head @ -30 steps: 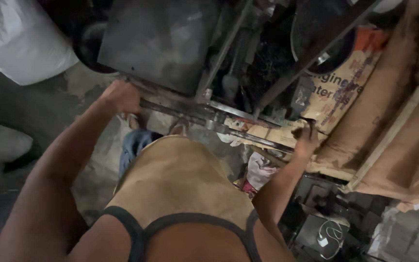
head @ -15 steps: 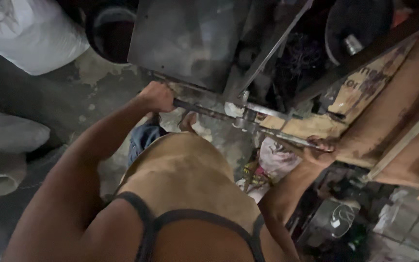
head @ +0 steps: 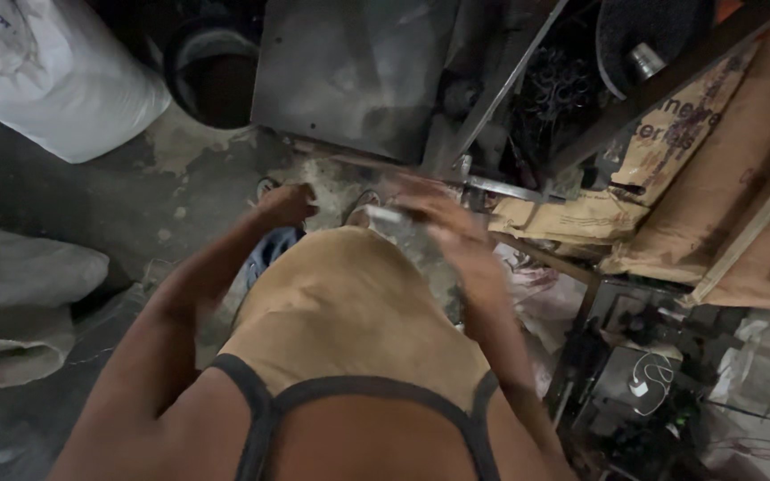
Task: The person repeatedly places small metal pieces into a manual grinding machine and turns a crank to process them. The person handles each piece individually, feeding it into the hopper and operating the crank with both hands.
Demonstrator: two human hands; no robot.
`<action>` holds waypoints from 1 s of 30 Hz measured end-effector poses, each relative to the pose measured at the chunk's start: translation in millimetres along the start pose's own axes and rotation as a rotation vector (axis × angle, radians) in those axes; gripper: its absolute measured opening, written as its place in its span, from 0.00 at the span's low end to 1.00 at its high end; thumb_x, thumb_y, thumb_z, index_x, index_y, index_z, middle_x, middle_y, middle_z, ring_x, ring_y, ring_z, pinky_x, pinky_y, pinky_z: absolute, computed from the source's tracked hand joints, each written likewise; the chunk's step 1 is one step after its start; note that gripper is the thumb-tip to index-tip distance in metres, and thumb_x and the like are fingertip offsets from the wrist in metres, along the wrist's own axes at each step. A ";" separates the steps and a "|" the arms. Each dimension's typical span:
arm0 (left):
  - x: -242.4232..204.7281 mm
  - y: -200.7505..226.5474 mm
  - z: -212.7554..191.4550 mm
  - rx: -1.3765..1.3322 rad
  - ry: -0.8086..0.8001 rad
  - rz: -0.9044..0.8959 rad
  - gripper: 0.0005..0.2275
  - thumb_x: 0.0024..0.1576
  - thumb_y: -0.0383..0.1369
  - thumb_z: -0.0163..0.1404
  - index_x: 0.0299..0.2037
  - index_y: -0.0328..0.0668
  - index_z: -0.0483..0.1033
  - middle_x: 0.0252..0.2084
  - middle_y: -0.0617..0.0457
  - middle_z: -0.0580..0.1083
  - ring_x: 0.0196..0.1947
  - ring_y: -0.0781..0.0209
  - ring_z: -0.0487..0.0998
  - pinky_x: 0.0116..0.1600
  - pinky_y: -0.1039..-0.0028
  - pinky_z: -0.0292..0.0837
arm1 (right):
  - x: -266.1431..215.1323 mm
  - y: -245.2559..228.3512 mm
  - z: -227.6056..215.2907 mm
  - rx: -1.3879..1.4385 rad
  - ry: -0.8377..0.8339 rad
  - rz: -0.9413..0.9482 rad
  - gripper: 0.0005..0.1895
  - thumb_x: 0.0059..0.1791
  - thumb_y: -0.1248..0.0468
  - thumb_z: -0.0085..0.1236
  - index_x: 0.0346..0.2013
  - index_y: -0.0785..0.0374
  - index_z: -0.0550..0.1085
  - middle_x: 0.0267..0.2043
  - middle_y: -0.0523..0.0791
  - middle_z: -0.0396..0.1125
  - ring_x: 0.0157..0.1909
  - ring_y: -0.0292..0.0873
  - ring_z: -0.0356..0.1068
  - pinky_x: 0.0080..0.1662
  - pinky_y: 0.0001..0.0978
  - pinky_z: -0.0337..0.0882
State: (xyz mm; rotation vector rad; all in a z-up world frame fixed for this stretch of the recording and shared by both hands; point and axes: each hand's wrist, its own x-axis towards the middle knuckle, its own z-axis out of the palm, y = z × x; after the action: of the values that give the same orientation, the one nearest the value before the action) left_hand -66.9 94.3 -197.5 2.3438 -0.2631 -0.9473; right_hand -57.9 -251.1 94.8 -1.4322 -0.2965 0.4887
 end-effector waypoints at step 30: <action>57.7 179.1 -221.7 -0.334 0.384 0.567 0.10 0.59 0.32 0.58 0.48 0.37 0.79 0.39 0.46 0.79 0.35 0.57 0.80 0.41 0.66 0.76 | -63.7 -87.7 -156.0 -1.250 1.815 -0.764 0.14 0.63 0.60 0.45 0.58 0.64 0.72 0.44 0.48 0.77 0.30 0.40 0.73 0.37 0.33 0.75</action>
State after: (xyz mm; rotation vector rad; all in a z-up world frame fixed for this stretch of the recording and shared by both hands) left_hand 133.5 27.6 2.3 1.9272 -0.5289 -0.2373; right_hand -25.9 -423.6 167.6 -2.1139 0.4564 -1.9165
